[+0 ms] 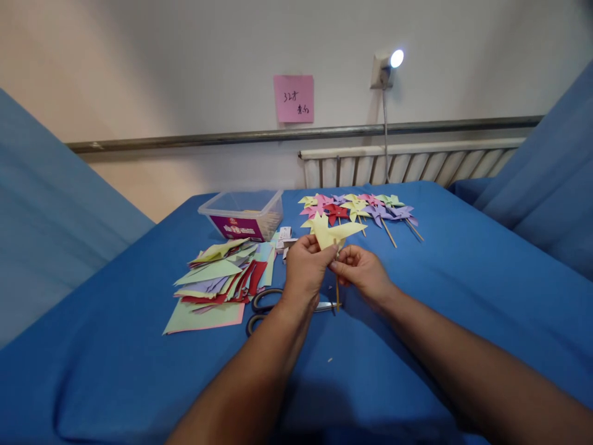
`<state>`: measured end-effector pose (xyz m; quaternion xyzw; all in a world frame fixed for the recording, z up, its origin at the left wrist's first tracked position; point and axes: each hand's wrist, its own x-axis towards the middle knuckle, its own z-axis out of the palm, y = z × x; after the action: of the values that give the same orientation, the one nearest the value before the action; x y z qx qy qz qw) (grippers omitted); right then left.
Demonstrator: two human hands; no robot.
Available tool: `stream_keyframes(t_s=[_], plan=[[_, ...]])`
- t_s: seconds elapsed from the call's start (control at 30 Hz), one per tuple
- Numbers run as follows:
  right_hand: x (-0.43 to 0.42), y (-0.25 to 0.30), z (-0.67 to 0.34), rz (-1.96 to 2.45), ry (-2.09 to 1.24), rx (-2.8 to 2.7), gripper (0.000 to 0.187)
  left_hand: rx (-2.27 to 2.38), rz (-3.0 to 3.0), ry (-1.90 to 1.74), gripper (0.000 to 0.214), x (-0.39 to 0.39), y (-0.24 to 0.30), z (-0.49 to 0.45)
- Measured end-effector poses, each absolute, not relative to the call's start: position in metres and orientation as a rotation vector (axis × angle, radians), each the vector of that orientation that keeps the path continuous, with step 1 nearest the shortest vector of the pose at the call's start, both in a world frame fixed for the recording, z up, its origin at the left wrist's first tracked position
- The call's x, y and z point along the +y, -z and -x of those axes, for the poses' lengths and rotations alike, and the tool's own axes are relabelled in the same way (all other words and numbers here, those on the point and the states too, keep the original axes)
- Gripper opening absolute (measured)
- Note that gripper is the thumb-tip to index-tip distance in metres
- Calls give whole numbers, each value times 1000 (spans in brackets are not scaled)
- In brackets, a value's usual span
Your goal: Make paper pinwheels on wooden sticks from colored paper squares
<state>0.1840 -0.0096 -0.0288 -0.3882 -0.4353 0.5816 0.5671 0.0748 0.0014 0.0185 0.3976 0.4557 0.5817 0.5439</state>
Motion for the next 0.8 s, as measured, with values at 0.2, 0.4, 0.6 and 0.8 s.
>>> stream_keyframes(t_s=[0.2, 0.4, 0.6, 0.8], plan=[[-4, 23, -198, 932, -1152, -1009, 30, 1080, -944, -1361, 34, 4, -17, -72], [5, 23, -201, 918, -1116, -999, 34, 1046, -970, -1237, 39, -2, -18, -75], [8, 26, -205, 925, -1078, -1057, 29, 1054, -985, -1203, 37, 0, -16, -75], [9, 29, -205, 929, -1029, -1035, 26, 1047, -982, -1193, 35, 1, -15, -74]])
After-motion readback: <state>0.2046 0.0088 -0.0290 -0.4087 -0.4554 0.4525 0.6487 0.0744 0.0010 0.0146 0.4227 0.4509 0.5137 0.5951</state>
